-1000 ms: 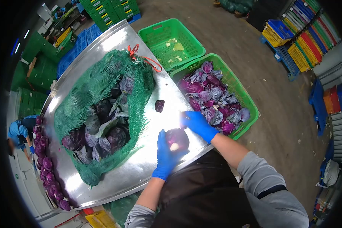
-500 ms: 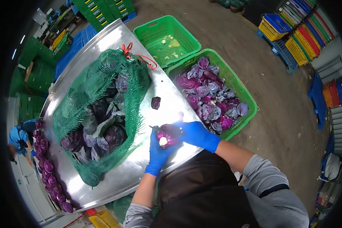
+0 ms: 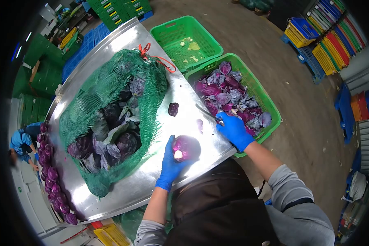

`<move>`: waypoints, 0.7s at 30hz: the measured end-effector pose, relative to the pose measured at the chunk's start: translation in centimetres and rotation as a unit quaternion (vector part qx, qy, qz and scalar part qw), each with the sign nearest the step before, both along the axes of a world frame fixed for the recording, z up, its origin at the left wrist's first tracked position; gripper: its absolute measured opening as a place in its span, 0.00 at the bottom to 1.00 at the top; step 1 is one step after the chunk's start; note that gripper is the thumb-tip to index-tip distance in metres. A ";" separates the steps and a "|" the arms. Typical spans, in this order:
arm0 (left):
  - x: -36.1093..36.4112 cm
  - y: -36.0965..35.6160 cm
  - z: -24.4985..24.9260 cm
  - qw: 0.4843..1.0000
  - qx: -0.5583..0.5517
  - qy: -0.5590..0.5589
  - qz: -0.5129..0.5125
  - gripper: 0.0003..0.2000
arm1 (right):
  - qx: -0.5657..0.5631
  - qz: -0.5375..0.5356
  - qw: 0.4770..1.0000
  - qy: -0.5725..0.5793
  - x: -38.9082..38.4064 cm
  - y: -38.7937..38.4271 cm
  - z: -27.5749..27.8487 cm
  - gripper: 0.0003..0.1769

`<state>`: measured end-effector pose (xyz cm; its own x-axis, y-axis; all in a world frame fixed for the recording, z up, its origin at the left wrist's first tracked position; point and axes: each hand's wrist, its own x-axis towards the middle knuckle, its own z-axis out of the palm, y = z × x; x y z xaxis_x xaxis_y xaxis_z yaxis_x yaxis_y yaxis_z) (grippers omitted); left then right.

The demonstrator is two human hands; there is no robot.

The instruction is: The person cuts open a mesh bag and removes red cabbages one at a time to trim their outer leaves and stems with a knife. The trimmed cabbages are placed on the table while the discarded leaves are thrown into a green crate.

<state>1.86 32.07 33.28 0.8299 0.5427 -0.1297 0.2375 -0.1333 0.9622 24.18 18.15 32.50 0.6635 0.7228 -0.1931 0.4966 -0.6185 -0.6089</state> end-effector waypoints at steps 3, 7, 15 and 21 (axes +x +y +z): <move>0.5 0.1 0.4 0.989 0.131 0.014 -0.074 0.52 | 0.147 0.121 0.981 0.048 -2.1 2.0 0.9 0.27; 1.7 -1.7 1.8 0.991 0.046 0.081 -0.101 0.59 | 0.098 0.185 0.978 0.029 -5.2 4.0 1.7 0.15; -1.1 -0.8 -2.4 0.989 -0.028 0.104 0.102 0.45 | 0.106 0.000 0.994 0.028 -0.3 0.8 -1.0 0.16; -0.2 -0.5 -2.4 0.978 -0.132 0.076 0.143 0.41 | 0.052 0.074 0.954 0.287 -4.6 2.2 -1.4 0.20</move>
